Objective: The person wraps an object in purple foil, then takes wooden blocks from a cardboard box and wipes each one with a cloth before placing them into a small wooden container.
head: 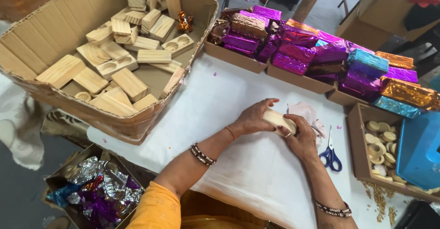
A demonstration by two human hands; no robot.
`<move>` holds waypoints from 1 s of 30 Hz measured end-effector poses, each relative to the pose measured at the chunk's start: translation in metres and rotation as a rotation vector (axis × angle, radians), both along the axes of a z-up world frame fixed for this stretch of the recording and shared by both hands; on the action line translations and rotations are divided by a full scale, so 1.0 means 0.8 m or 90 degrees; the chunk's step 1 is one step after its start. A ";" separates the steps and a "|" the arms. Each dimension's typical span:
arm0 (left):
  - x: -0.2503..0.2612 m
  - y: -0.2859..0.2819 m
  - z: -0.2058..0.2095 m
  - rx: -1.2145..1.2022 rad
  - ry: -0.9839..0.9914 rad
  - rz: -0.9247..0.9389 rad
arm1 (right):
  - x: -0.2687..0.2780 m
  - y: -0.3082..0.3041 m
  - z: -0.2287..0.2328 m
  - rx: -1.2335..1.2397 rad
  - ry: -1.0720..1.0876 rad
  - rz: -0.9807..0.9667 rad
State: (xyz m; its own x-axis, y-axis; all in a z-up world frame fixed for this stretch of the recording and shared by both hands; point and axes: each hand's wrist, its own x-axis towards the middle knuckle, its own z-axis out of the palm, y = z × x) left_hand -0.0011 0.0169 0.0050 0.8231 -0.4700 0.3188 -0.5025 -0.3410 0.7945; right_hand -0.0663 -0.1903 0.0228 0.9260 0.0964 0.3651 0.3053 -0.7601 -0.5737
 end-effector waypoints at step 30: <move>0.023 -0.018 -0.039 -0.537 0.658 -0.292 | -0.002 0.003 0.006 0.200 0.009 0.028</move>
